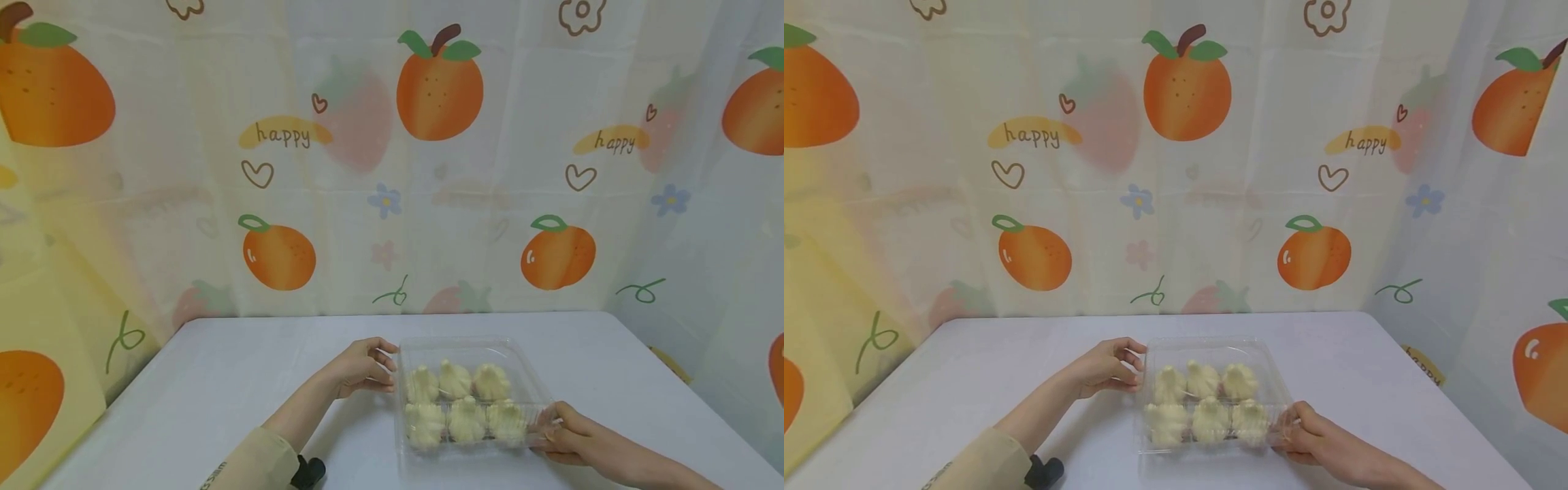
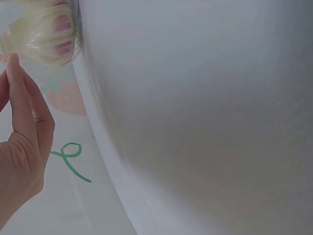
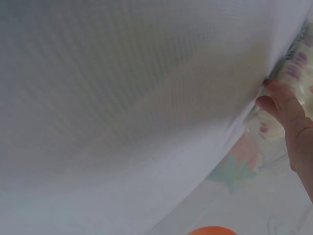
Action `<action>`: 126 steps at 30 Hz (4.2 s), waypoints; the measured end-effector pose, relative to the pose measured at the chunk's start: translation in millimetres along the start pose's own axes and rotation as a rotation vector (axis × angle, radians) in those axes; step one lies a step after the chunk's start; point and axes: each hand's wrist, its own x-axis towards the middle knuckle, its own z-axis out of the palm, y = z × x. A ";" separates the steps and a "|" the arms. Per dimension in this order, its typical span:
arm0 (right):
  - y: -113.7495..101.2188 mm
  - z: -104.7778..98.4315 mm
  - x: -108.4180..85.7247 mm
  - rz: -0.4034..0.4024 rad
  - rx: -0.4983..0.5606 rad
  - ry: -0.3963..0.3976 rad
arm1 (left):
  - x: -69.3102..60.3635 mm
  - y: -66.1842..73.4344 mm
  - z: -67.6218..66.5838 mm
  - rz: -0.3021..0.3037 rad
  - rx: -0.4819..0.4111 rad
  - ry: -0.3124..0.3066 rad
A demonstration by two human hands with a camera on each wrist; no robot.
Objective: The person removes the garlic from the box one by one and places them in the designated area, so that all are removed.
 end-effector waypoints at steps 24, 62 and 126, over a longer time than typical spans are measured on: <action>-32.4 -3.4 -5.3 0.050 -0.710 0.304 | -2.5 -0.3 -0.4 -0.007 -0.027 0.008; -31.3 -84.5 114.7 -0.350 -0.002 0.654 | -6.4 2.0 1.9 0.000 -0.021 0.009; -80.4 -79.2 99.9 -0.326 -0.196 0.626 | -7.5 2.9 4.5 -0.024 -0.043 0.017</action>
